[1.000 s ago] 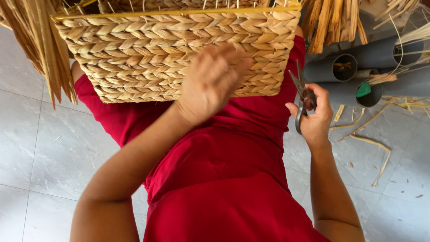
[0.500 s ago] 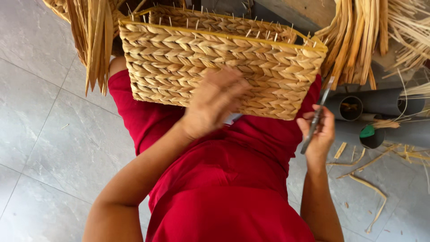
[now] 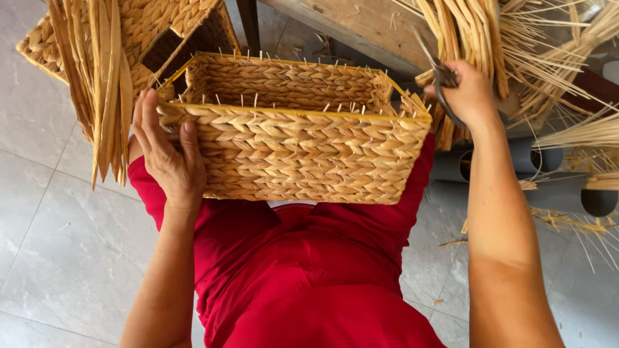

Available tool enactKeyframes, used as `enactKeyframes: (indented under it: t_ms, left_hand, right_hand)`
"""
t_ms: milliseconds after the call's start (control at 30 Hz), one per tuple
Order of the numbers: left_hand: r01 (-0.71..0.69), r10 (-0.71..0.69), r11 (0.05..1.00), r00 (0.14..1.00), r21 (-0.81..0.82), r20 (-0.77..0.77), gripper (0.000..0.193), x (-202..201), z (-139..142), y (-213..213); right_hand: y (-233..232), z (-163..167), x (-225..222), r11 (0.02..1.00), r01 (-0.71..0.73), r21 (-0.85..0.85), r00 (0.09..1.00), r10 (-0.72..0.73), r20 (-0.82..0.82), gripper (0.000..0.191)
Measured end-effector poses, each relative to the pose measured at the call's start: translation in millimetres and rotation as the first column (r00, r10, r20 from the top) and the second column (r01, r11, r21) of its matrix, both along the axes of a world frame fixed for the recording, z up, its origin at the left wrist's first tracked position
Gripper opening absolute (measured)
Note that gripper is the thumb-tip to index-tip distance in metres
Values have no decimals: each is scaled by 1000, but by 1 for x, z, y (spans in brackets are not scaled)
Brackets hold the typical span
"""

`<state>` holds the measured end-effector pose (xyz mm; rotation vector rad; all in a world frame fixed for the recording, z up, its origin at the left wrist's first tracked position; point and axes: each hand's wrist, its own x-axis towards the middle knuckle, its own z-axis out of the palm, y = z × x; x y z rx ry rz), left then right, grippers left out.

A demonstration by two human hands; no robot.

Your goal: The person trims the protruding woven strands along the rim of a rectangular basket using shears. They rotate the basket to access different sides and continue cutting the excess material flush with the edge.

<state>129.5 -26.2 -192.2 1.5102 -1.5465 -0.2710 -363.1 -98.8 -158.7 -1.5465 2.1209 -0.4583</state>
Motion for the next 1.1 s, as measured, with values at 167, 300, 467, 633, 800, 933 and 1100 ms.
enactKeyframes:
  t_ms: [167, 300, 467, 633, 800, 933, 1100]
  left_hand:
    - [-27, 29, 1000, 992, 14, -122, 33, 11, -2, 5]
    - [26, -37, 998, 967, -48, -253, 20, 21, -2, 10]
    - [-12, -27, 993, 943, -114, -333, 32, 22, 3, 34]
    - [-57, -13, 985, 918, -164, -396, 39, 22, 19, 61]
    - [-3, -9, 1000, 838, -21, -546, 27, 30, 48, 62]
    - [144, -102, 979, 959, 146, -263, 15, 37, 71, 47]
    - [174, -208, 978, 872, -118, -443, 30, 34, 44, 21]
  right_hand:
    - [-60, -2, 47, 993, -88, -74, 991, 95, 95, 59]
    - [-66, -32, 54, 989, -33, -147, 968, 68, 242, 55]
    - [-35, -70, 21, 994, -3, -105, 807, 64, 587, 57]
    - [10, -54, -4, 977, -34, -212, 800, 154, 580, 69]
    - [42, -10, -8, 906, -42, -421, 791, 287, 540, 75]
    - [60, 11, -13, 798, -68, -599, 819, 387, 423, 72]
    - [74, 8, 2, 650, -8, -760, 825, 434, 362, 61]
